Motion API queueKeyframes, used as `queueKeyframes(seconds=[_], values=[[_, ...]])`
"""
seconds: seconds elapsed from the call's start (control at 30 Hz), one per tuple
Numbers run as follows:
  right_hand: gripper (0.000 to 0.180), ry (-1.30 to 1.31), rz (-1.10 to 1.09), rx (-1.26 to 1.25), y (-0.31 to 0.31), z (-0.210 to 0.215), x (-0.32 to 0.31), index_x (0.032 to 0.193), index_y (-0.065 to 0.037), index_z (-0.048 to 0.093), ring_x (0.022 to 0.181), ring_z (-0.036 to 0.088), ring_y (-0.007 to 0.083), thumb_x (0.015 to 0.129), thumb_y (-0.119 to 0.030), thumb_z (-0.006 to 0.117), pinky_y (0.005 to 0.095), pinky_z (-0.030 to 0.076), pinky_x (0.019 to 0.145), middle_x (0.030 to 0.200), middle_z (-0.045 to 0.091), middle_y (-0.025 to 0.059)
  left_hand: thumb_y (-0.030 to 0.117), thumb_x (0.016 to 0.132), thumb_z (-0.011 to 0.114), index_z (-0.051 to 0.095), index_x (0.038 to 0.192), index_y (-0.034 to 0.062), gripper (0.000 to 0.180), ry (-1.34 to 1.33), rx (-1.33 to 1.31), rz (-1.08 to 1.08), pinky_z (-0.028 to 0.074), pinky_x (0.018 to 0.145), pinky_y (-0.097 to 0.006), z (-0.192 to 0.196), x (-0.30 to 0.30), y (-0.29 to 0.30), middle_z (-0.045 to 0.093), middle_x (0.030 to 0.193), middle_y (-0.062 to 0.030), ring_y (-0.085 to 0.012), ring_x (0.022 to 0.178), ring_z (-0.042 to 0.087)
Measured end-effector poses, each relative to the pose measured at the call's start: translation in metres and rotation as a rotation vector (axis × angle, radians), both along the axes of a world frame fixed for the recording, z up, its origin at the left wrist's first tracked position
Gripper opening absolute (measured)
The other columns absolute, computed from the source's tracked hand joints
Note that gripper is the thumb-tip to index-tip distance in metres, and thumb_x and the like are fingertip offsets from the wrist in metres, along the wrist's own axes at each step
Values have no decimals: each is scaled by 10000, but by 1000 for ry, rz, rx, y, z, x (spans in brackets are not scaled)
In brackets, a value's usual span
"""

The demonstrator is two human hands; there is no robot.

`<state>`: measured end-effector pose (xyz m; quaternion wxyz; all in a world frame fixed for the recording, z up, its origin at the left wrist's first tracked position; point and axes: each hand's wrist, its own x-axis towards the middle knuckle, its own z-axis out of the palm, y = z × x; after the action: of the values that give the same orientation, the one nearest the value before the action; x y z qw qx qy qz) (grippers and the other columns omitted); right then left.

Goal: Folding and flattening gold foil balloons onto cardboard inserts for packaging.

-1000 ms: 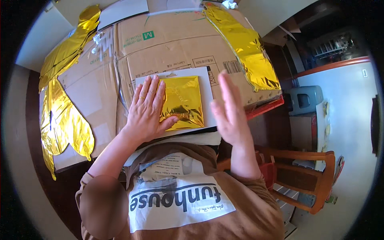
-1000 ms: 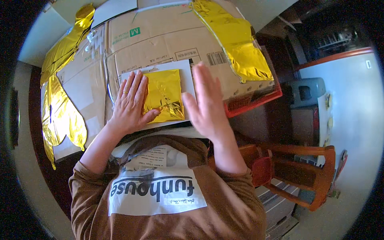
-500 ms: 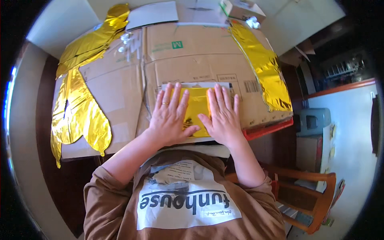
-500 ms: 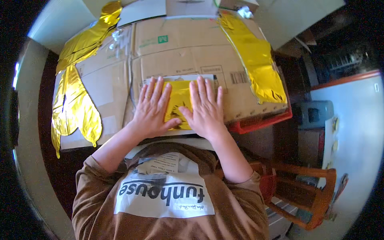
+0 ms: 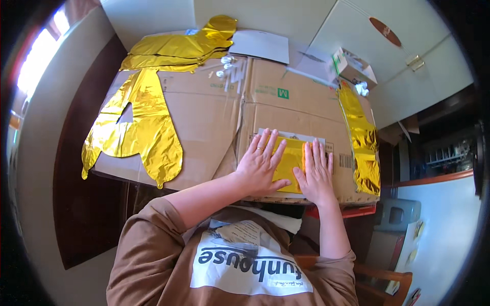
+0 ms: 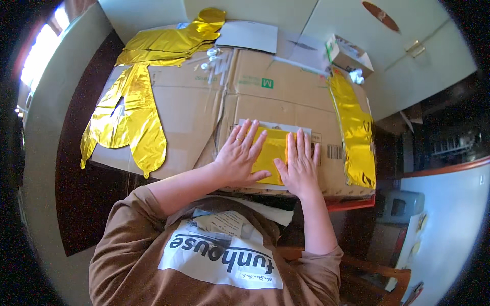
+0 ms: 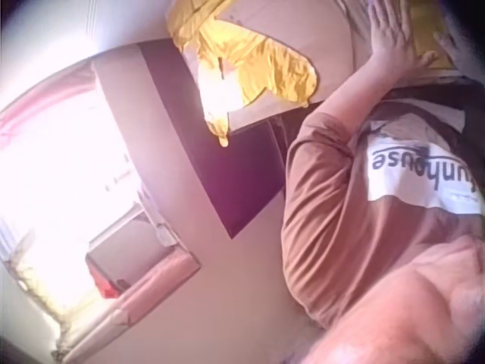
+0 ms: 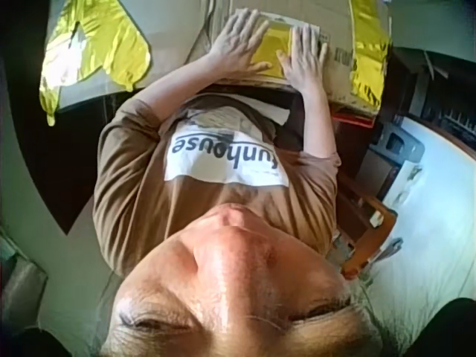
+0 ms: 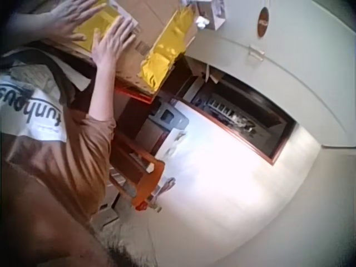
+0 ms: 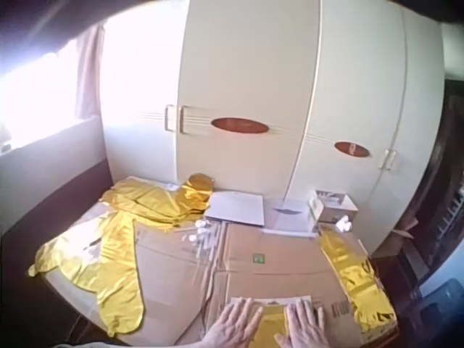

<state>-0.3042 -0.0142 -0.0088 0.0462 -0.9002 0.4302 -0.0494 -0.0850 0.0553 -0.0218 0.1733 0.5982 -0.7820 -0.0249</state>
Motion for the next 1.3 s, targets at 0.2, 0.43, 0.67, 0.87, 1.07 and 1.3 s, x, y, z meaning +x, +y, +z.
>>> queueKeyframes(seconds=[0.2,0.43,0.67,0.87,1.07,1.3], values=[[704,-106,4,115,-25,35,4,1510,-9,401,1435,401,351,981,-441,572,549,229,1193,1512,454,224,772,923,354,254,1572,-14,1025,1,56,9,99,1236,-552,1,-1,1,199,1606,-344,-486,1516,146],[235,-649,302,181,-126,64,225,982,-29,739,815,693,338,857,-227,715,445,545,763,891,696,159,763,930,358,307,1558,9,982,108,-40,13,113,1232,-560,-6,3,2,247,1592,-332,-485,1507,175],[273,-79,152,-132,-157,26,340,885,-118,771,930,691,315,771,-362,724,456,524,838,958,703,115,700,936,365,390,1506,-34,930,14,124,-49,67,1241,-558,3,3,-1,307,1580,-301,-476,1509,175],[232,-267,191,-16,-132,57,311,872,-84,769,842,711,248,779,-295,741,407,543,769,896,733,91,687,935,378,370,1522,-18,918,136,84,-27,78,1237,-575,-1,2,-2,290,1586,-317,-474,1507,182],[201,-580,30,402,-111,90,130,894,-4,735,669,661,139,815,-188,747,304,528,644,730,712,84,705,940,434,321,1558,11,936,100,45,9,113,1232,-562,3,1,1,184,1610,-342,-486,1512,152],[103,-614,-188,505,-20,63,-21,950,4,690,833,635,76,886,-69,723,262,519,779,924,716,26,655,920,522,373,1523,35,877,152,32,3,119,1233,-560,5,4,-1,209,1618,-303,-467,1521,147]])
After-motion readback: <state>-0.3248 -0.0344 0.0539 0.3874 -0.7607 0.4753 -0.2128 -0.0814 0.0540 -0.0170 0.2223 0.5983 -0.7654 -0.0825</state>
